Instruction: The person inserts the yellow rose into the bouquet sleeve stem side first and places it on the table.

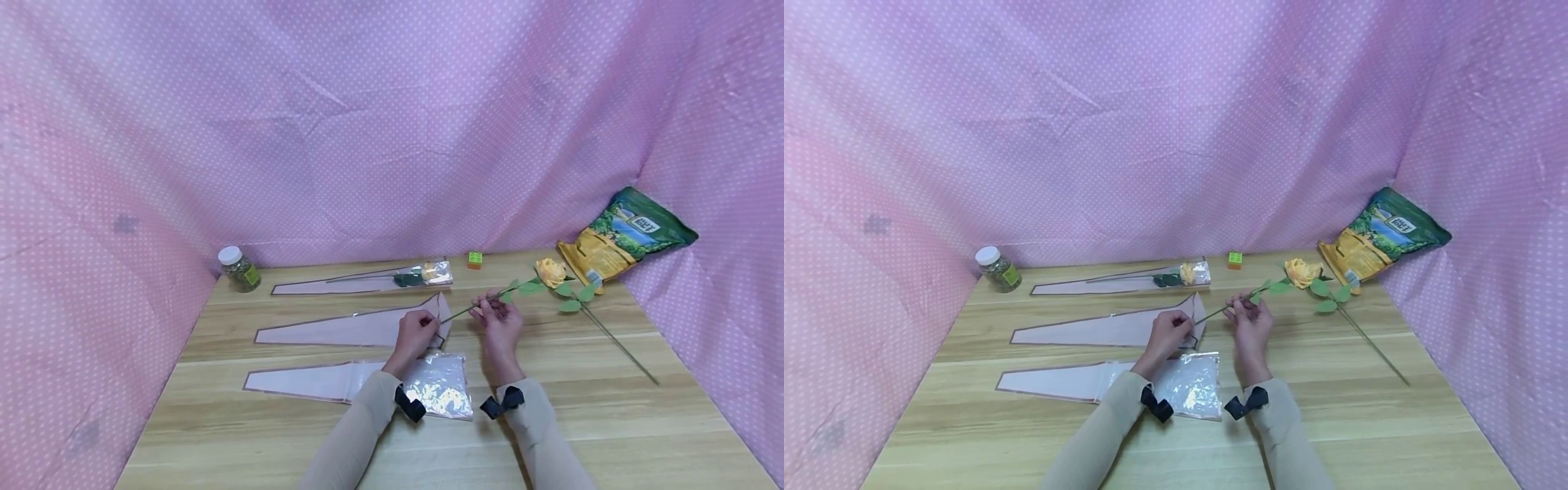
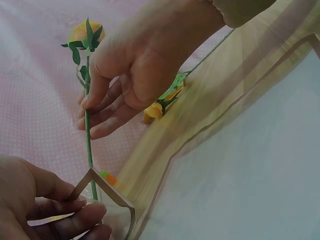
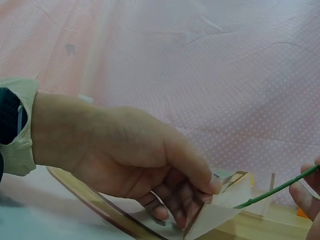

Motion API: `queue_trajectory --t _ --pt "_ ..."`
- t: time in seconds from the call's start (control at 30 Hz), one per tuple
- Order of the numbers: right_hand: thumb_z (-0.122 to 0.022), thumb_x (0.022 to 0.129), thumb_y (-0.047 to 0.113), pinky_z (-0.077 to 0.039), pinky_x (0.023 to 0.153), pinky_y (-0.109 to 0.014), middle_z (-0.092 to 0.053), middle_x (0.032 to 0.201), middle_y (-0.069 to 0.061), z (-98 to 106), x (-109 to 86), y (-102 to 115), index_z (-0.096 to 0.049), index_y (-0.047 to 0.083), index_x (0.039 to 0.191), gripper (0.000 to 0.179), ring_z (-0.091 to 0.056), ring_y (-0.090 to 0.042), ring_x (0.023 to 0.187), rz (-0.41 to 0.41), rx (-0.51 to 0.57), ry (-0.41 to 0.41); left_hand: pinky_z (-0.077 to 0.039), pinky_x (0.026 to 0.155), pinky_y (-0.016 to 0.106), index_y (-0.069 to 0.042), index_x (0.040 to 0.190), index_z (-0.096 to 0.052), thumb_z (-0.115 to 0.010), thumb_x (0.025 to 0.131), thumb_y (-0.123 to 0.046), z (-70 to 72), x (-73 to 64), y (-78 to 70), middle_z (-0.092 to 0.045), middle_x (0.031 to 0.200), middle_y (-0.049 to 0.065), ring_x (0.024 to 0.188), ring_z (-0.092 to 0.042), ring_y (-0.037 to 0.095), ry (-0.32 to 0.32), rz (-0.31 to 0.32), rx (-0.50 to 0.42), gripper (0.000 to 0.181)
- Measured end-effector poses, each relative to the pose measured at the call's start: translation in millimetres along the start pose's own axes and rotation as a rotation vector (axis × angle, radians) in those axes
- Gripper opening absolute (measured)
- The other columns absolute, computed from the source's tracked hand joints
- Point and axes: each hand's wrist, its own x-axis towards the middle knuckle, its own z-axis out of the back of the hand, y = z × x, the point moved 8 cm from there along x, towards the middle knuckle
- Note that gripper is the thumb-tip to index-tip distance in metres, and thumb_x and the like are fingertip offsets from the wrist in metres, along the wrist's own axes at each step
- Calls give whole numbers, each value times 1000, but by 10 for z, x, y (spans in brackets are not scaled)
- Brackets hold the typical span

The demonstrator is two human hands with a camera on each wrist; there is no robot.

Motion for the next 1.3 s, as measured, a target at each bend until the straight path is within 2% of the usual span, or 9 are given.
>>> queue_trajectory --t 0.1,0.33,0.6,0.8,0.97,1.07,1.3 --pt "-63 93 -3 -61 79 -30 -71 92 -3 -10 -11 -64 -59 0 110 18 -73 -16 90 -53 16 -10 -43 59 19 -2 81 -72 -67 90 -10 -20 24 -2 -63 73 3 66 -52 8 10 -15 -10 14" --pt "-64 93 1 -61 78 -30 -72 87 1 -20 -12 -202 -52 -4 117 27 -74 -14 87 -177 119 -35 -42 63 18 -1 79 -72 -68 88 -9 -30 83 -55 -64 73 4 68 -51 6 1 -105 -12 13" --pt "-63 94 3 -60 77 -26 -73 88 1 -20 -22 -269 -47 -3 125 35 -75 -15 91 -233 98 -34 -42 67 17 -2 80 -72 -67 91 -10 -58 126 -74 -66 79 6 73 -51 5 41 -144 -4 14" --pt "-62 95 4 -60 72 -23 -76 87 3 -43 -45 -309 -51 1 119 26 -74 -10 86 -234 74 -40 -43 69 17 0 80 -72 -66 89 -8 -71 139 -157 -67 78 10 72 -51 4 45 -205 -5 13" --pt "-62 95 2 -60 71 -24 -76 90 1 -68 -60 -340 -55 5 114 21 -73 -8 82 -228 53 -56 -44 71 18 0 81 -72 -66 88 -7 -88 145 -197 -68 80 11 73 -52 4 54 -215 -11 11" --pt "-63 94 0 -60 71 -25 -77 91 0 -75 -67 -347 -53 6 117 26 -73 -8 78 -216 44 -67 -45 71 18 0 81 -72 -66 87 -7 -91 145 -209 -69 80 11 73 -52 4 55 -215 -15 11" --pt "-64 95 7 -60 78 -26 -77 86 4 -65 -89 -302 -57 -10 124 34 -74 -7 76 -127 -66 -63 -45 72 18 0 81 -72 -66 87 -8 -88 153 -206 -69 79 10 73 -53 4 56 -204 -33 12"
